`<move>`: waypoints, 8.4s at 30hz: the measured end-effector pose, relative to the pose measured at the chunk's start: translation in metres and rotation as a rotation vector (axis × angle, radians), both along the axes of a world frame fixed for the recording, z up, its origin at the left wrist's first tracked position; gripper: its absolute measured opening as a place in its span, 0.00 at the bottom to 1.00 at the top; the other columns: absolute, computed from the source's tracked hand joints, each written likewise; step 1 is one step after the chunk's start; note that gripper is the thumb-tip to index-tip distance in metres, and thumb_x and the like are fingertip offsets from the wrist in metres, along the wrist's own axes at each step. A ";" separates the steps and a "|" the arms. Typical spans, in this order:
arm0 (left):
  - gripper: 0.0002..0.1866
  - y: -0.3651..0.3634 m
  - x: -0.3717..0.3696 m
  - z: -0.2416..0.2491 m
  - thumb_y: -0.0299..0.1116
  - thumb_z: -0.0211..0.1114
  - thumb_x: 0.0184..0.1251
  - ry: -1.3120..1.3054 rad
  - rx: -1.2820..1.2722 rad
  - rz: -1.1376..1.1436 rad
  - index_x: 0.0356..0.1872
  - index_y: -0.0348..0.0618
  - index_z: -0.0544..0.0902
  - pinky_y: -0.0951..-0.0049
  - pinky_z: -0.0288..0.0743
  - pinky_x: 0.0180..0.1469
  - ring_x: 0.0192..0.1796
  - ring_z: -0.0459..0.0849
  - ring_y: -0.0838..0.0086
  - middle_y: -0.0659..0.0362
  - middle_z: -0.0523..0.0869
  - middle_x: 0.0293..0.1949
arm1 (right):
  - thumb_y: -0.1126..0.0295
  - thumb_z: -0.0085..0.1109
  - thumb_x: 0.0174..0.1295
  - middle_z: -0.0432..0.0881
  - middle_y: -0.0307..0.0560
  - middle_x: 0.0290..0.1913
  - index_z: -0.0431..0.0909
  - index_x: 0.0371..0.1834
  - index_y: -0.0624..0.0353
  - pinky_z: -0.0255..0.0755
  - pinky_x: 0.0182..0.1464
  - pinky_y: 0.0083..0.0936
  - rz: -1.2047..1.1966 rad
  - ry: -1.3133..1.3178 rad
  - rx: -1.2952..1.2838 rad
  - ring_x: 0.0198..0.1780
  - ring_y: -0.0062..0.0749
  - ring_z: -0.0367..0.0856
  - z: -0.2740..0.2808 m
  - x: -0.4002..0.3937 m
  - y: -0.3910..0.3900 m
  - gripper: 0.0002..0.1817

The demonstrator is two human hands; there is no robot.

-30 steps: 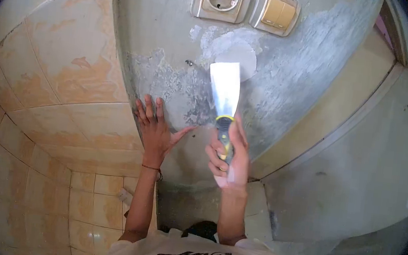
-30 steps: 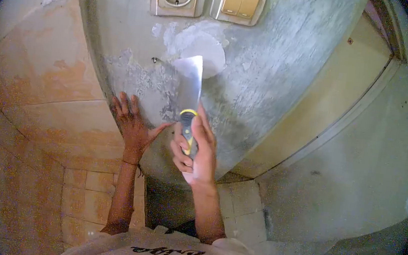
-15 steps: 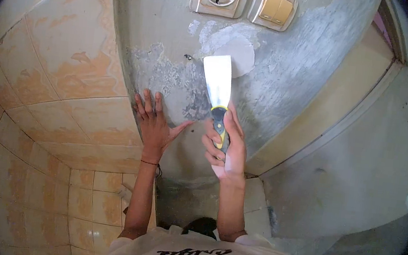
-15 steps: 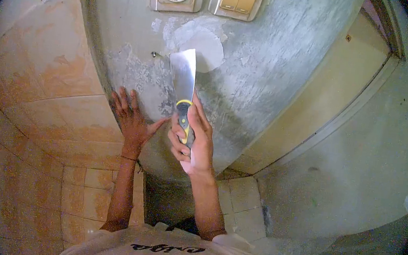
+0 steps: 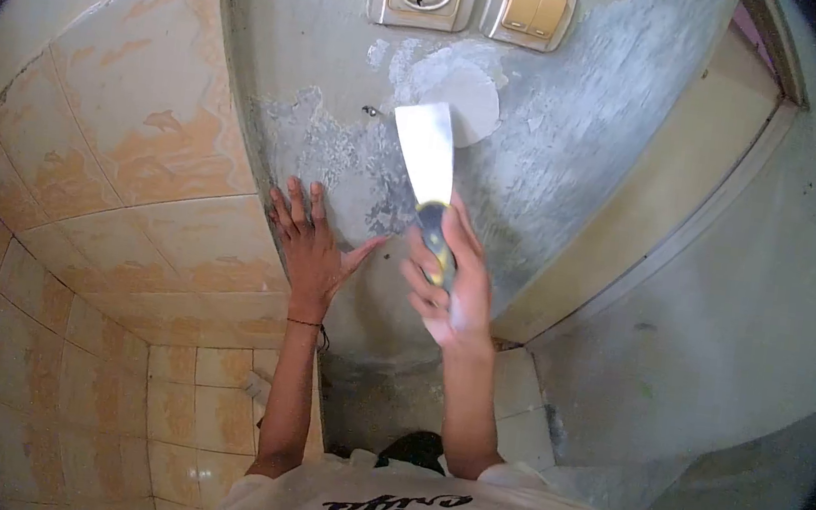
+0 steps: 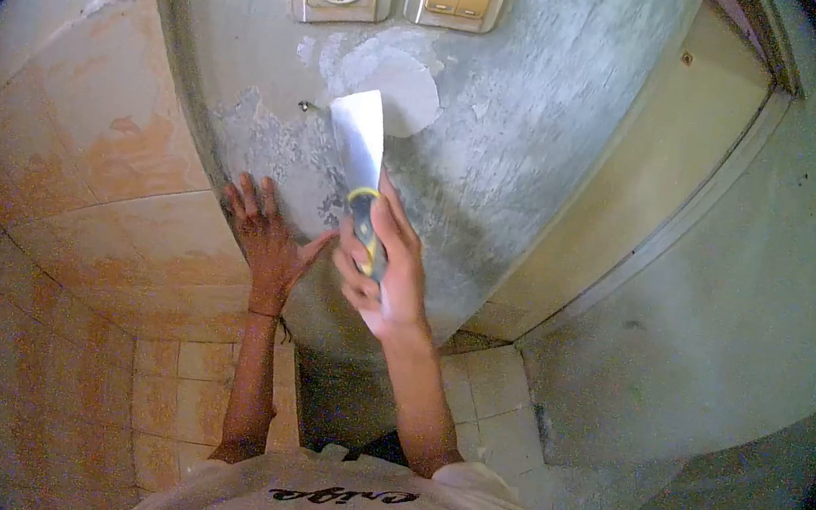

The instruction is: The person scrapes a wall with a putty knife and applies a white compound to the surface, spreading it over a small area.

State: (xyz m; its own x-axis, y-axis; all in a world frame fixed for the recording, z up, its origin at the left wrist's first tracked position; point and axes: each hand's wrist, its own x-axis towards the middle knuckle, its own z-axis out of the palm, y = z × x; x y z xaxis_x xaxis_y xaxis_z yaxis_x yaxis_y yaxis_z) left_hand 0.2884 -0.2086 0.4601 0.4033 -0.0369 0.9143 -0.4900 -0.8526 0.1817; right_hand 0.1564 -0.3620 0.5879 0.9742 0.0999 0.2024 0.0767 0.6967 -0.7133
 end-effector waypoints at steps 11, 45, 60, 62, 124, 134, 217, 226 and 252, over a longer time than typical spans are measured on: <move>0.68 0.003 -0.008 -0.003 0.71 0.75 0.47 0.027 0.009 -0.018 0.82 0.43 0.51 0.34 0.49 0.79 0.82 0.43 0.38 0.44 0.45 0.83 | 0.54 0.44 0.82 0.65 0.34 0.27 0.53 0.84 0.39 0.48 0.10 0.10 0.017 -0.007 0.026 0.14 0.11 0.53 0.005 0.011 0.009 0.30; 0.64 0.009 -0.019 0.035 0.54 0.79 0.54 -0.081 -0.067 -0.229 0.82 0.40 0.46 0.37 0.46 0.80 0.82 0.47 0.38 0.41 0.47 0.81 | 0.53 0.44 0.82 0.63 0.31 0.26 0.57 0.82 0.41 0.43 0.10 0.09 -0.047 -0.011 -0.026 0.15 0.10 0.53 0.006 -0.009 0.001 0.28; 0.56 0.011 0.006 0.066 0.55 0.73 0.60 -0.197 -0.041 -0.213 0.81 0.40 0.51 0.37 0.48 0.80 0.81 0.50 0.39 0.41 0.52 0.80 | 0.53 0.47 0.81 0.64 0.32 0.26 0.58 0.82 0.39 0.46 0.12 0.11 0.034 -0.038 0.029 0.16 0.11 0.54 0.013 -0.029 -0.011 0.29; 0.53 0.010 0.011 0.065 0.55 0.70 0.63 -0.209 -0.039 -0.193 0.81 0.40 0.52 0.39 0.49 0.80 0.81 0.51 0.40 0.41 0.52 0.81 | 0.53 0.46 0.81 0.63 0.32 0.26 0.58 0.82 0.38 0.46 0.11 0.11 0.011 -0.007 0.010 0.15 0.11 0.53 0.005 -0.002 -0.001 0.29; 0.52 0.017 0.029 0.045 0.65 0.64 0.63 -0.312 -0.036 -0.168 0.79 0.43 0.58 0.37 0.55 0.77 0.78 0.57 0.39 0.42 0.57 0.77 | 0.50 0.46 0.81 0.63 0.32 0.26 0.56 0.83 0.38 0.44 0.11 0.09 0.059 0.014 0.010 0.15 0.11 0.53 0.007 -0.012 -0.008 0.30; 0.52 0.016 0.032 0.045 0.65 0.65 0.62 -0.322 -0.049 -0.181 0.78 0.41 0.59 0.36 0.56 0.77 0.78 0.57 0.39 0.43 0.58 0.76 | 0.52 0.43 0.82 0.61 0.32 0.26 0.55 0.83 0.35 0.43 0.09 0.09 -0.006 0.057 0.000 0.14 0.10 0.52 0.005 -0.011 -0.008 0.28; 0.34 0.016 0.032 0.106 0.31 0.60 0.61 -0.488 -0.059 -0.138 0.71 0.39 0.65 0.46 0.61 0.76 0.75 0.61 0.44 0.40 0.63 0.70 | 0.55 0.45 0.81 0.65 0.35 0.26 0.55 0.84 0.44 0.46 0.12 0.11 0.085 -0.047 -0.050 0.16 0.14 0.55 -0.011 0.006 -0.042 0.31; 0.34 0.014 0.031 0.107 0.31 0.60 0.60 -0.483 -0.035 -0.110 0.70 0.40 0.66 0.45 0.62 0.76 0.75 0.61 0.44 0.41 0.63 0.70 | 0.55 0.44 0.82 0.64 0.35 0.26 0.56 0.83 0.45 0.46 0.11 0.12 0.116 -0.064 -0.031 0.15 0.13 0.54 -0.001 0.011 -0.035 0.29; 0.34 0.014 0.030 0.105 0.26 0.61 0.57 -0.470 -0.055 -0.147 0.69 0.40 0.66 0.47 0.61 0.75 0.74 0.63 0.45 0.41 0.64 0.71 | 0.55 0.45 0.82 0.63 0.34 0.27 0.57 0.83 0.43 0.44 0.12 0.09 -0.028 -0.031 -0.036 0.17 0.11 0.55 -0.010 0.009 -0.015 0.29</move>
State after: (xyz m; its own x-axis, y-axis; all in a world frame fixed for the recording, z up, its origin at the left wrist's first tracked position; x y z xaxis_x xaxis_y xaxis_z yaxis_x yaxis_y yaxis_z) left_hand 0.3179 -0.1950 0.5653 -0.0592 -0.0094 0.9982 -0.6441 -0.7636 -0.0454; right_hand 0.1651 -0.3771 0.5778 0.9701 0.0800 0.2290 0.1184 0.6678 -0.7348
